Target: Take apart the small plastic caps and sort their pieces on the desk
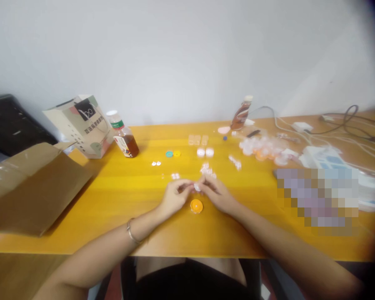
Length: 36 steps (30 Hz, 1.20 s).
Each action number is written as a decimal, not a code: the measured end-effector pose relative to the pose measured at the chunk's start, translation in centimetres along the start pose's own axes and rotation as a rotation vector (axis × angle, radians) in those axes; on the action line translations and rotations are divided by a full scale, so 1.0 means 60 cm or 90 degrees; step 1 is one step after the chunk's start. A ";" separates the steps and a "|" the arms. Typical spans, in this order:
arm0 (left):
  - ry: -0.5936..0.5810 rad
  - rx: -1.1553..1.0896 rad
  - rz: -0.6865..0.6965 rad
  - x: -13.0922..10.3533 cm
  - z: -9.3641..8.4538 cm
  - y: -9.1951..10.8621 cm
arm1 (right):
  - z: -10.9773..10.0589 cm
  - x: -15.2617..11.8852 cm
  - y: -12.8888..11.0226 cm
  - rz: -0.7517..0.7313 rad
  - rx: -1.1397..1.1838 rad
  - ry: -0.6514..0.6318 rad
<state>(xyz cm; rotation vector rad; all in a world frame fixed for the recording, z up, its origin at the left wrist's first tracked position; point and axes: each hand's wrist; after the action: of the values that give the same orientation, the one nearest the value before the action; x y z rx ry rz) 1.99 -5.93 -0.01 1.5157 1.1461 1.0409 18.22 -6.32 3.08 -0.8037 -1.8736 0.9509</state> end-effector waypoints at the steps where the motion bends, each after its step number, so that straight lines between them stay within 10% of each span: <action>1: 0.000 -0.013 -0.006 0.000 0.001 0.000 | 0.001 0.000 0.000 0.009 0.017 0.004; 17: -0.053 -0.211 -0.041 0.005 -0.012 0.010 | -0.002 0.006 0.007 0.055 0.136 0.005; 36: -0.071 0.013 -0.015 0.001 -0.019 0.014 | -0.005 -0.002 0.004 -0.053 -0.208 -0.055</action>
<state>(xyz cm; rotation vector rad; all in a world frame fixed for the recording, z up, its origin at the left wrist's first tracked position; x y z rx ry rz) 1.09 -5.75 1.04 1.5523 1.0966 0.9192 18.58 -6.21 2.94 -0.8788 -2.1530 0.6448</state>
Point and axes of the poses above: each hand's wrist, its own x-axis towards the middle knuckle, its own z-axis out of the palm, y = z × x, and after that the axes turned 9 degrees about -z, right-handed
